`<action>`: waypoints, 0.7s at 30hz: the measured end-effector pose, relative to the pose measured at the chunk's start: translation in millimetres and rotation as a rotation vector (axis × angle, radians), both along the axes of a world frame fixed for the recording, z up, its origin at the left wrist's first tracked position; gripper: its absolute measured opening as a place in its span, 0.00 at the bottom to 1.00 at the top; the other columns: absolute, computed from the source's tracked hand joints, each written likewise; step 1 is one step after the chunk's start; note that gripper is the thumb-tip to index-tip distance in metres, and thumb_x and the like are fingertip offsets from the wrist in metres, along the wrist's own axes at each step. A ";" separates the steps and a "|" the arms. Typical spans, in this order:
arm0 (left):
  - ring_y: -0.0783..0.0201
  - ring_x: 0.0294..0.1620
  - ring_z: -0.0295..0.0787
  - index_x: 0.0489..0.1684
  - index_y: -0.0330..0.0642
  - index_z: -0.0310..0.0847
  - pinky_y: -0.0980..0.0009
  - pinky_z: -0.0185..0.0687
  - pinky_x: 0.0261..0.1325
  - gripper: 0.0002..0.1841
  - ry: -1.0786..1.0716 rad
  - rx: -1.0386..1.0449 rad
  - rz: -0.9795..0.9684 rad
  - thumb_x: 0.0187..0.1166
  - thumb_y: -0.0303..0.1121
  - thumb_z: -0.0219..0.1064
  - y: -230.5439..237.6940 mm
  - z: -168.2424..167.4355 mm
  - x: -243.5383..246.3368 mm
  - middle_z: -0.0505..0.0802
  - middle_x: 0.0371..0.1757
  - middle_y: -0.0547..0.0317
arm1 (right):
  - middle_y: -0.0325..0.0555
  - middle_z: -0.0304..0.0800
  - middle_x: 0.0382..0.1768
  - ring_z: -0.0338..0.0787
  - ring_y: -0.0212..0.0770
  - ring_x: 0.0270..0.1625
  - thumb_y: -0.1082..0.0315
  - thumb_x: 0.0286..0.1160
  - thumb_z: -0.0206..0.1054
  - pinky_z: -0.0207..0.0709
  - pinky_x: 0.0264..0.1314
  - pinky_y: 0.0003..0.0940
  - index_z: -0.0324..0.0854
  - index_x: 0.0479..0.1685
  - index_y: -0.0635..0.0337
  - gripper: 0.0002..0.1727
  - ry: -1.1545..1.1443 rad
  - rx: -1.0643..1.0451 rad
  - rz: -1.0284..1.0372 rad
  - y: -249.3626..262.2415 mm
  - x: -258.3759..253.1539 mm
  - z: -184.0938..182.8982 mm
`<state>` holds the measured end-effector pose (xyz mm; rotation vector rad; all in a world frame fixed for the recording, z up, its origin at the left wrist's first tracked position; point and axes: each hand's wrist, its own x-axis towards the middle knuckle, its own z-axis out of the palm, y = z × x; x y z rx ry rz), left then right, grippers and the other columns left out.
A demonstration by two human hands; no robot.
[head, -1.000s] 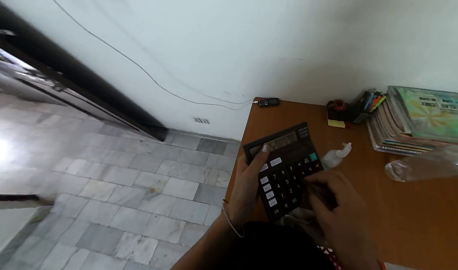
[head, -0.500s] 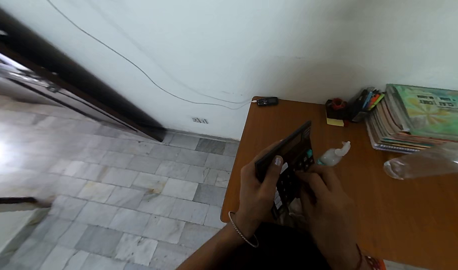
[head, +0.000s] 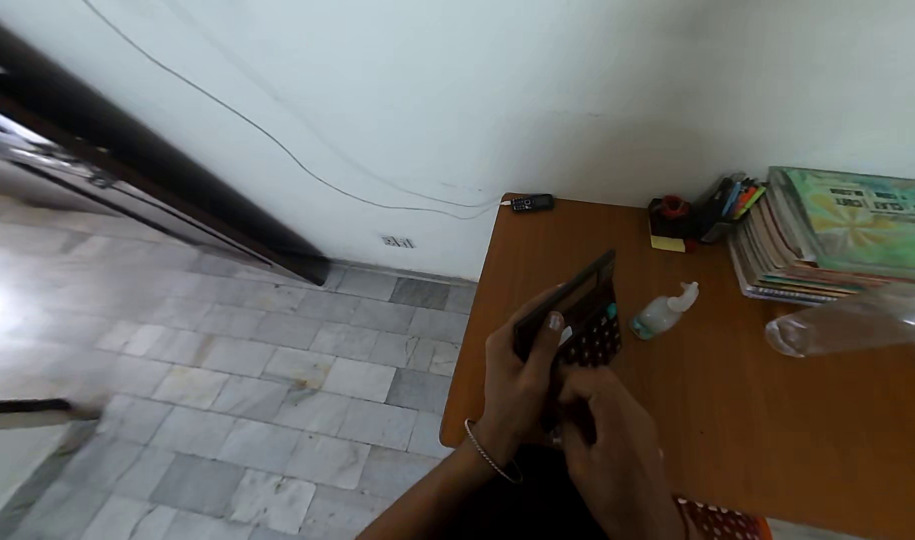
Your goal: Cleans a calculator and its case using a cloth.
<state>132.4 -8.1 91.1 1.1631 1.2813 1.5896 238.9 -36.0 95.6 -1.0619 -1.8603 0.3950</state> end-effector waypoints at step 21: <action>0.81 0.37 0.91 0.43 0.54 0.85 0.79 0.89 0.43 0.11 -0.227 -0.109 0.121 0.84 0.32 0.54 5.3 6.1 -6.7 0.94 0.35 0.76 | 0.48 0.89 0.28 0.90 0.40 0.31 0.79 0.60 0.68 0.83 0.33 0.24 0.85 0.33 0.61 0.06 -0.125 -0.006 -0.140 3.3 0.1 2.0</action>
